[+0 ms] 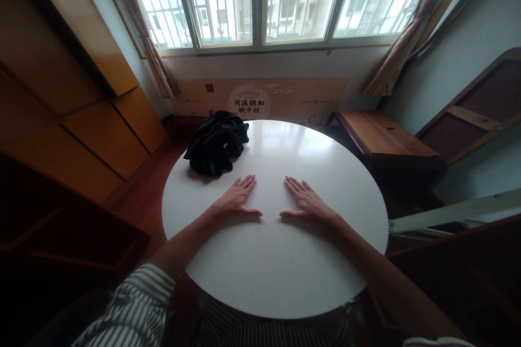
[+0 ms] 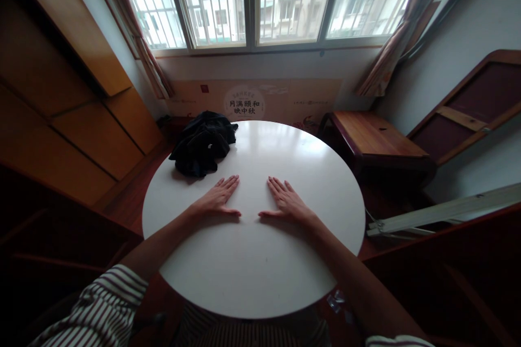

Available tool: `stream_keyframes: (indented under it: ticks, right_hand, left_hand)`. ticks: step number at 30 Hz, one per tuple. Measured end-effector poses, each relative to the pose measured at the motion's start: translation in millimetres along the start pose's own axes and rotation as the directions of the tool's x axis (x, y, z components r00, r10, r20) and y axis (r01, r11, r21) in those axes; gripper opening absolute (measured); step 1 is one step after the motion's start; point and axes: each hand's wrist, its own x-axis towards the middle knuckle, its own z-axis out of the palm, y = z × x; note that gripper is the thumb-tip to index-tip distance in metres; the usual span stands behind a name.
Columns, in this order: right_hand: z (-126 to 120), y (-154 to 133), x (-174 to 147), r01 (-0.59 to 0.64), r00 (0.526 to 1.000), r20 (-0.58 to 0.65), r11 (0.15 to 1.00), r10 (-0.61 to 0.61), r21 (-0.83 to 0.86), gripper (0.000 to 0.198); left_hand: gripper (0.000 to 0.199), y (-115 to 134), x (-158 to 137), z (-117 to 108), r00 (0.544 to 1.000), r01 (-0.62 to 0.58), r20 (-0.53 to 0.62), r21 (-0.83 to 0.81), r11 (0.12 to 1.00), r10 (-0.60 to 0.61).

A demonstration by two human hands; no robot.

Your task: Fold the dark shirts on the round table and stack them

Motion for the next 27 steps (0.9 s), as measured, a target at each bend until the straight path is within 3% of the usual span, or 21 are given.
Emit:
stream_keyframes:
  ticks: [15,19,21,23,25,27]
  right_hand:
    - [-0.3,-0.4,0.7,-0.009,1.0,0.015,1.0,0.008,0.004,0.113]
    - [-1.5,-1.1,1.0,0.013,0.999,-0.049,1.0,-0.012,0.024,0.107]
    - [-3.9,-3.0,1.3,0.035,0.985,-0.169,0.996,-0.022,0.077,0.085]
    - [-6.5,-5.8,1.6,0.039,0.942,-0.336,0.988,0.013,0.147,0.055]
    - [-7.9,-8.9,1.8,0.02,0.883,-0.465,0.983,0.069,0.184,0.048]
    - [-7.6,-11.4,1.8,-0.009,0.847,-0.523,0.984,0.102,0.177,0.051]
  left_hand:
    - [0.119,1.2,-0.7,-3.4,1.0,0.009,0.001,-0.014,1.0,-0.009]
    - [0.117,2.9,-0.3,-3.1,1.0,0.009,-0.009,-0.033,0.999,-0.009]
    - [0.099,5.9,-1.1,-2.1,0.997,0.01,-0.076,-0.062,0.998,-0.015]
    - [0.065,8.4,-2.3,-4.8,0.977,0.026,-0.206,-0.114,0.993,-0.049]
    - [0.051,6.2,-1.8,-16.2,0.926,0.074,-0.355,-0.155,0.985,-0.125]
    - [0.054,-5.2,3.0,-40.1,0.84,0.163,-0.492,-0.172,0.972,-0.228]
